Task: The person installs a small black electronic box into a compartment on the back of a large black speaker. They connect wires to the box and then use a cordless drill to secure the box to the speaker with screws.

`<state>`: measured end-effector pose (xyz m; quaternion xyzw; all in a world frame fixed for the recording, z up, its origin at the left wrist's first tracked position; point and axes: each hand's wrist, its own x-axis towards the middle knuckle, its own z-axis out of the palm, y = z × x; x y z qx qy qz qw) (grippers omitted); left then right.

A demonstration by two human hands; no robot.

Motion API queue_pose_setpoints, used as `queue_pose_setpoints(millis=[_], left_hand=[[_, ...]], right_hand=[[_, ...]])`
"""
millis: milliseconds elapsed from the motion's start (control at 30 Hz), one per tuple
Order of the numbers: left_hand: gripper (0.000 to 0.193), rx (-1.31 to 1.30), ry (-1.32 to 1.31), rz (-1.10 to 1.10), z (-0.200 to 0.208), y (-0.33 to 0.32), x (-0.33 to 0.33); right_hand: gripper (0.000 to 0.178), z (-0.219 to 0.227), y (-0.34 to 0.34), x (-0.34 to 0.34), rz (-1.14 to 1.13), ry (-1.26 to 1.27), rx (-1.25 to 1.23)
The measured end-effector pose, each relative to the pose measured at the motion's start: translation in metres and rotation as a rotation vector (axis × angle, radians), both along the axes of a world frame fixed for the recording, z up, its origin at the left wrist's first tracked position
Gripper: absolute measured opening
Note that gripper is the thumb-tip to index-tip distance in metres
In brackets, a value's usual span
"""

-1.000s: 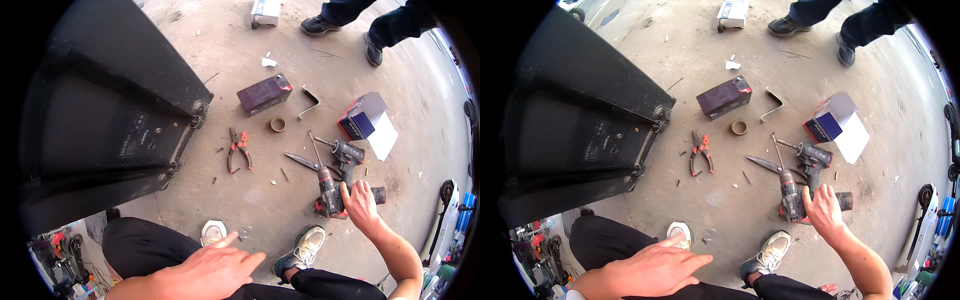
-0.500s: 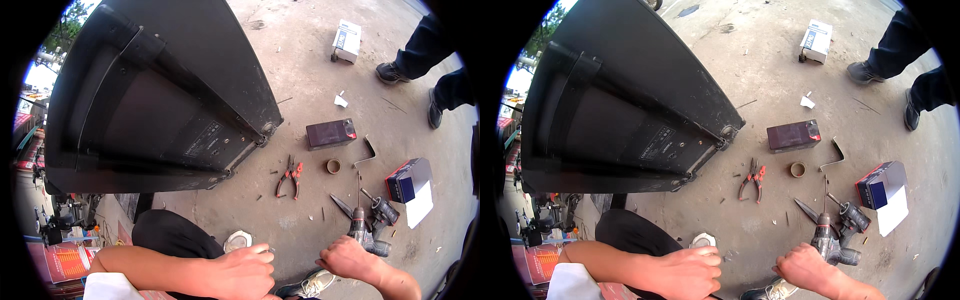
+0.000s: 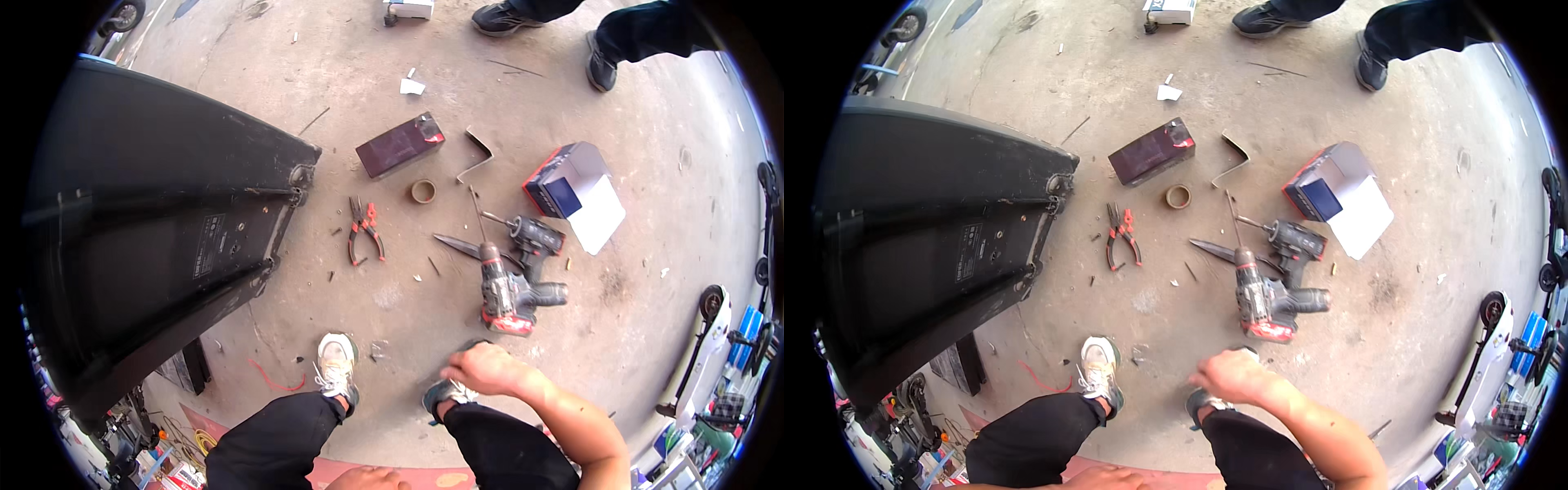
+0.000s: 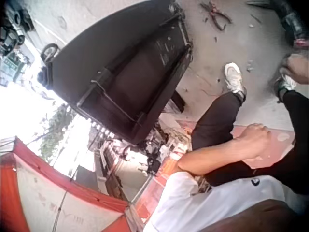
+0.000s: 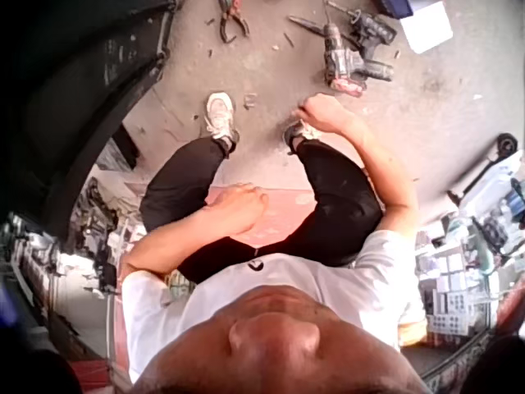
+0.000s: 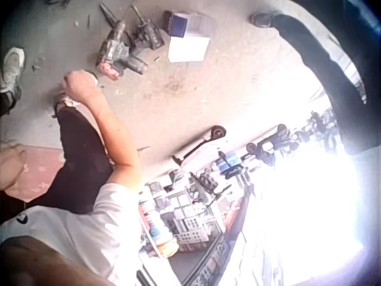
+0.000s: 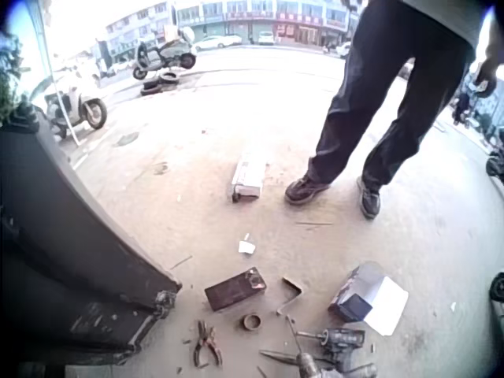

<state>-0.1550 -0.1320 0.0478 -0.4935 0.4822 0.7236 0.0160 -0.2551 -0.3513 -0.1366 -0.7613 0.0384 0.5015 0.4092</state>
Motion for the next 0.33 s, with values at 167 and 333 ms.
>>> queue_pose_setpoints(millis=[167,333], left_hand=[[0.021,0.168,-0.084,0.238,-0.033,0.008,-0.062],[0.025,0.186,-0.259,0.586,-0.005,0.077,-0.171]], right_hand=[[0.026,0.024,0.004,-0.177,-1.136,0.133,-0.161],[0.026,0.106,0.107,-0.464,-1.070,0.389,-0.279]])
